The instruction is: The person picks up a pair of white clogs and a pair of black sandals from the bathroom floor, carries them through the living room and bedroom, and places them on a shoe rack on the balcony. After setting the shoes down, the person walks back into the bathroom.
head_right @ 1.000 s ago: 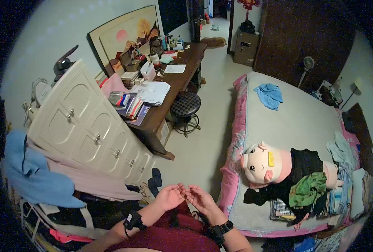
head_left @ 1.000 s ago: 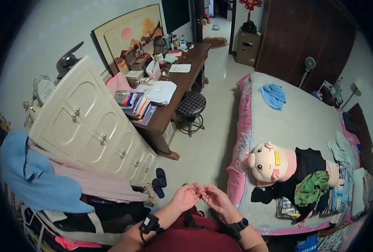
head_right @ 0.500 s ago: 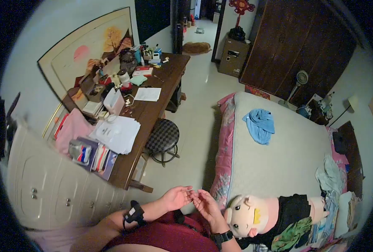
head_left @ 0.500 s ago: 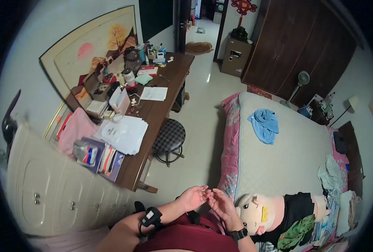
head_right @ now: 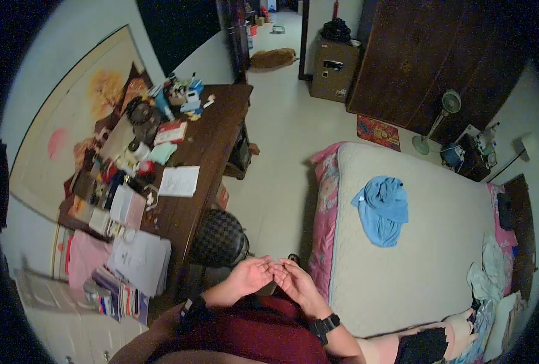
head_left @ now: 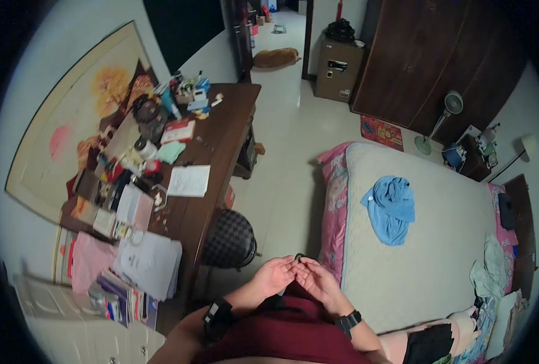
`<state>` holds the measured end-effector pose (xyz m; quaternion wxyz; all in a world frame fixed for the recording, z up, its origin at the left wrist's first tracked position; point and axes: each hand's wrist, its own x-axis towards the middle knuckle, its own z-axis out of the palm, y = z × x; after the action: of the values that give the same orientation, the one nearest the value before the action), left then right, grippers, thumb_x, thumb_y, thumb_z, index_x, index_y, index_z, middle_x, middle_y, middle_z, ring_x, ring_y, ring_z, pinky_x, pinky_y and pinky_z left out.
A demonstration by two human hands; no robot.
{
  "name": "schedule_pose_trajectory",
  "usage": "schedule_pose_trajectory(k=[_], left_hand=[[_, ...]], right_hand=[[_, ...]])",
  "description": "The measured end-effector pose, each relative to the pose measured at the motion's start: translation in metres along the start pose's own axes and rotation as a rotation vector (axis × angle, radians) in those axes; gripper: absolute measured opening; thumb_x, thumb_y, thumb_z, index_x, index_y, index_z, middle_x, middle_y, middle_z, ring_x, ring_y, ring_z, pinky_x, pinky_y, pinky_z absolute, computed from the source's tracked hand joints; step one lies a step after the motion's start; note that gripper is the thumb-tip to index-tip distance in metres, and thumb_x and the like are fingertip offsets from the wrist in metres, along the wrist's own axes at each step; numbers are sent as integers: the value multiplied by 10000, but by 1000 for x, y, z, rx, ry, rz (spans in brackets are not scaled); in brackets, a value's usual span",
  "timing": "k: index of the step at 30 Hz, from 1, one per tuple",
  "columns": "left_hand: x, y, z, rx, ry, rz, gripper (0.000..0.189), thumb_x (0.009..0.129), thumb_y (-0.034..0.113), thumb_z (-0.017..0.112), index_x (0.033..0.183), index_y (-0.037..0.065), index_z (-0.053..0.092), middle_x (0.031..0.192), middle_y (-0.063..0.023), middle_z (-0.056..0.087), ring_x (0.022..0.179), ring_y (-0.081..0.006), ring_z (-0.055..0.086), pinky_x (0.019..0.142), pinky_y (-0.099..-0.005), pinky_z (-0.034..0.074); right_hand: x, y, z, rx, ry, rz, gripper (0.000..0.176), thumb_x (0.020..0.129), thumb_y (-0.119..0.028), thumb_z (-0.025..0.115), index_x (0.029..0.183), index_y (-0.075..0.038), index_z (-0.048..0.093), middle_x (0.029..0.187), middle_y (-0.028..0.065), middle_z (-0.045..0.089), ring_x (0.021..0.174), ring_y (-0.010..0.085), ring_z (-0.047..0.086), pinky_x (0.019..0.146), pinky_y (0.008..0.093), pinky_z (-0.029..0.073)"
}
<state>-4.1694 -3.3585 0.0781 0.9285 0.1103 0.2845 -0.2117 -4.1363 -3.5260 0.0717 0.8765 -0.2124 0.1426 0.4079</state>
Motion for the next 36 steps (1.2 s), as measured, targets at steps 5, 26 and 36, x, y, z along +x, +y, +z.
schedule_pose_trajectory(k=[5, 26, 36], left_hand=[[75, 70, 72, -55, -62, 49, 171, 810, 133, 501, 944, 38, 549, 900, -54, 563, 912, -188, 505, 873, -329, 380], [390, 435, 245, 12, -131, -125, 174, 826, 144, 459, 962, 60, 527, 928, -44, 552, 887, -168, 520, 857, -299, 394], [515, 515, 309, 113, -81, -293, 172, 844, 171, 448, 962, 76, 530, 939, -15, 541, 886, -143, 514, 834, -297, 399]], right_hand=[[88, -111, 41, -113, -57, 86, 166, 889, -76, 408, 1019, -11, 487, 947, 122, 583, 877, 197, 576, 802, 293, 459], [478, -369, 143, -114, -32, -99, 199, 880, -118, 443, 1049, -31, 503, 983, 90, 588, 921, 155, 565, 813, 269, 454], [572, -462, 146, -12, 38, -194, 221, 879, -82, 413, 1082, -10, 462, 1025, 108, 572, 911, 167, 563, 826, 273, 445]])
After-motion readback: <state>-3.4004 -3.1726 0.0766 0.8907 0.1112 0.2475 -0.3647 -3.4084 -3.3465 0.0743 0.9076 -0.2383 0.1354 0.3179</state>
